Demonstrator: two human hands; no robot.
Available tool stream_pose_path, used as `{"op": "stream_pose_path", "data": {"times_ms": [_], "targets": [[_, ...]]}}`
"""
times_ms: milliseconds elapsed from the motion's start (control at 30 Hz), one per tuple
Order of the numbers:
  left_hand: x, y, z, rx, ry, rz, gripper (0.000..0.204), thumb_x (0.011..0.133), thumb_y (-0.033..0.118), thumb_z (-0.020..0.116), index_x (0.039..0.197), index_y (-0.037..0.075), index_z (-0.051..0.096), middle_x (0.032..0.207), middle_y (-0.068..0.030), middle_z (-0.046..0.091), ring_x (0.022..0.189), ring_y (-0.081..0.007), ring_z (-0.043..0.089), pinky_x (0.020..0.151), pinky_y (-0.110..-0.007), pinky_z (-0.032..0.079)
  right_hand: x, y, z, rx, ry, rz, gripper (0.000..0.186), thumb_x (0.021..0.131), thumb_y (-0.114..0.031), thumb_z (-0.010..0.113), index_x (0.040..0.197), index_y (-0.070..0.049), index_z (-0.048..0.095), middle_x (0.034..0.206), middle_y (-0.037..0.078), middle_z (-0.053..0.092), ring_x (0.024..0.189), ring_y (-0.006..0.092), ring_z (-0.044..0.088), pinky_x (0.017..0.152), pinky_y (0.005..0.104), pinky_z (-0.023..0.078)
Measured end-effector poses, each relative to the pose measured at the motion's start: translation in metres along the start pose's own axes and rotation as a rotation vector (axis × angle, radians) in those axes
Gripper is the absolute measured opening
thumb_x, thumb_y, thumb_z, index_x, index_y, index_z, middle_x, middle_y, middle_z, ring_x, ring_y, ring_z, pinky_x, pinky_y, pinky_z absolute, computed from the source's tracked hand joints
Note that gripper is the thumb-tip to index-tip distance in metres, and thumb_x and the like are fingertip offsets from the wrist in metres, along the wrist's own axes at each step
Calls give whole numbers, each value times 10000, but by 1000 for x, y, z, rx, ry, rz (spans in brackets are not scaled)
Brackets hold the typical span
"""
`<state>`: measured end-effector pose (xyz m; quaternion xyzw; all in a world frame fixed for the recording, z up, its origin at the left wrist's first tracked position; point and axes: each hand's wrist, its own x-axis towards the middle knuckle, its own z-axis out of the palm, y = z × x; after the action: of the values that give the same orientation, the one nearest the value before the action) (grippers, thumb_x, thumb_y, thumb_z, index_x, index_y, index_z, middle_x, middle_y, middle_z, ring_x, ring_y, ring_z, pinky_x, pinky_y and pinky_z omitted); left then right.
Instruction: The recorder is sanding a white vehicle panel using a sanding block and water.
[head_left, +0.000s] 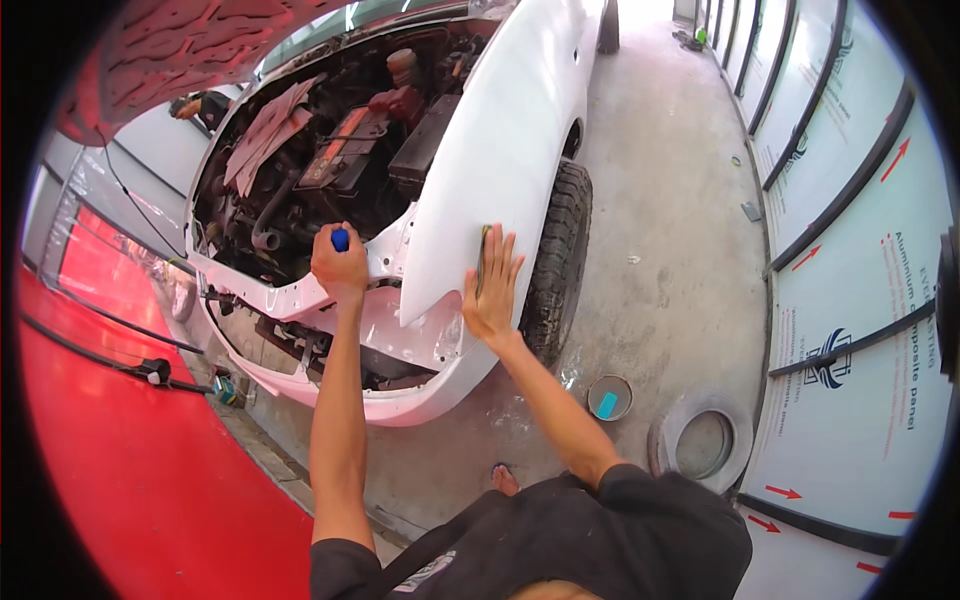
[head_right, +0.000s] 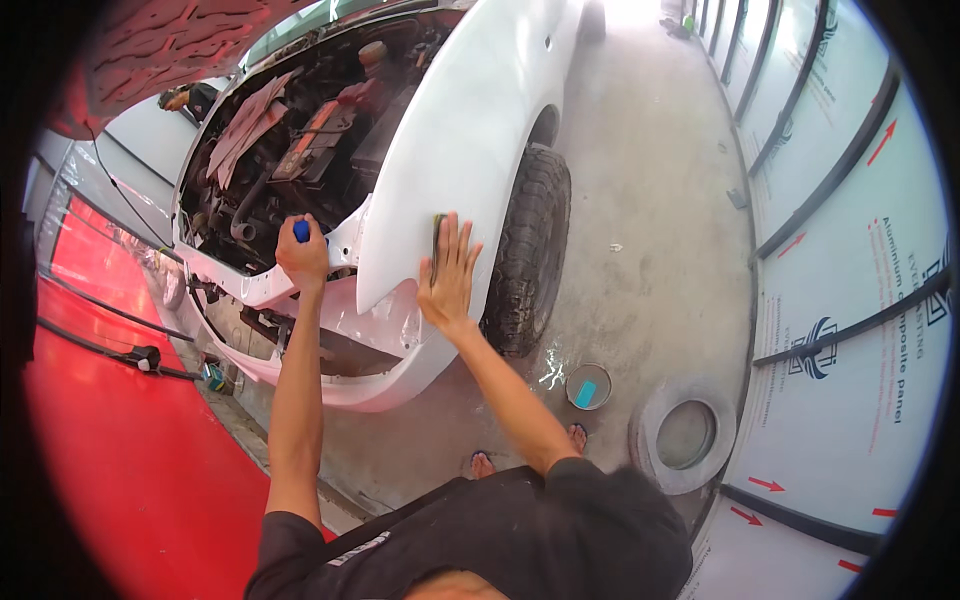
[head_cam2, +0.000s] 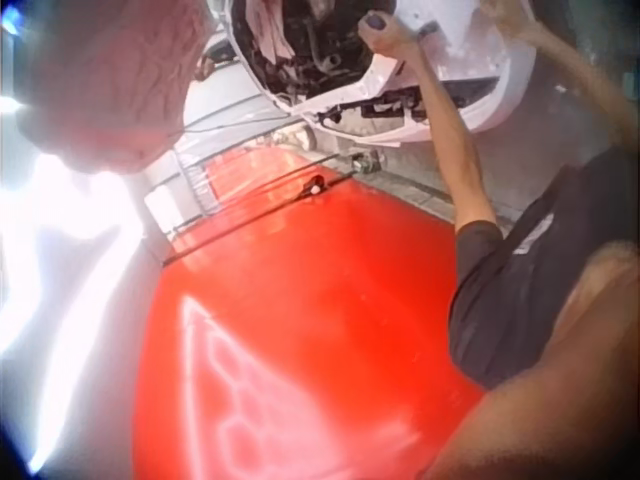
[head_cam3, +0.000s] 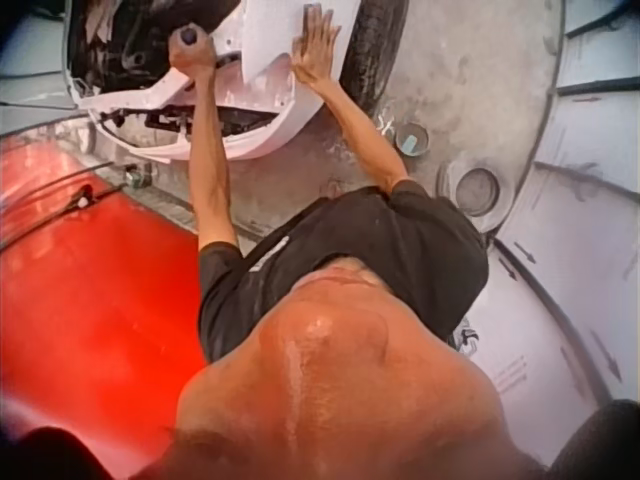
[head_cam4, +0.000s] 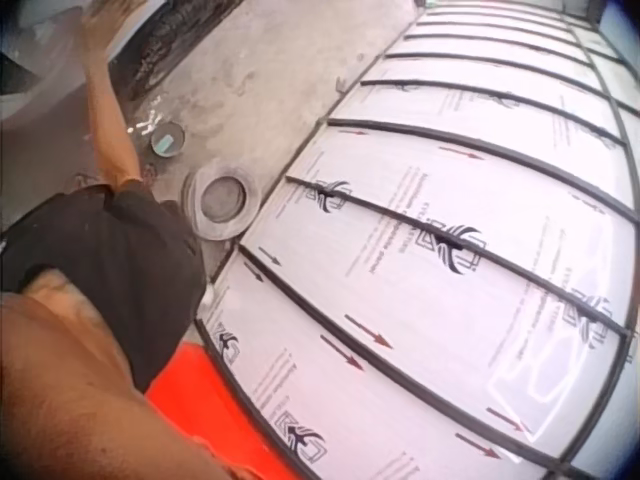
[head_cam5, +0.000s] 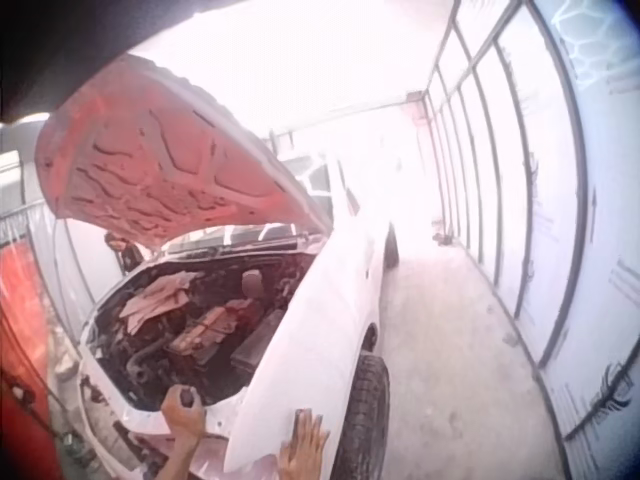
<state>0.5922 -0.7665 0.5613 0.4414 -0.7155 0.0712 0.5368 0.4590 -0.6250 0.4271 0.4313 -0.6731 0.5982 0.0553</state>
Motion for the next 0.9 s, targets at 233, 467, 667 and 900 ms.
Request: {"op": "stream_pose_path", "data": {"times_ms": [233, 467, 667, 900], "targets": [[-3, 0, 1, 2, -14, -27, 154, 888, 193, 713, 917, 46, 683, 897, -155, 689, 818, -391, 674, 723, -458, 522, 108, 4, -21, 70, -72, -33, 693, 1043, -250, 409, 1632, -31, 116, 1704, 162, 117, 1578, 371, 38, 1252, 540, -23], [4, -1, 0, -6, 11, 0, 154, 888, 195, 710, 915, 46, 682, 884, -158, 680, 817, -397, 670, 721, -465, 518, 90, -3, -8, 41, 5, -203, 676, 1067, -260, 385, 1616, 19, 106, 1698, 190, 110, 1577, 343, 77, 1259, 530, 8], [0, -9, -7, 46, 6, -8, 164, 900, 192, 712, 926, 32, 685, 866, -168, 695, 798, -386, 687, 722, -432, 530, 65, -17, -5, 111, -65, -92, 737, 1046, -317, 426, 1600, 62, 122, 1677, 251, 133, 1567, 407, 76, 1252, 544, -3], [-2, 6, 6, -18, -9, -19, 151, 889, 197, 713, 922, 53, 679, 890, -151, 679, 816, -385, 673, 725, -461, 521, 140, 7, -16, 21, -68, -111, 719, 1048, -327, 403, 1620, 6, 121, 1690, 209, 134, 1575, 378, 58, 1249, 548, -28]]}}
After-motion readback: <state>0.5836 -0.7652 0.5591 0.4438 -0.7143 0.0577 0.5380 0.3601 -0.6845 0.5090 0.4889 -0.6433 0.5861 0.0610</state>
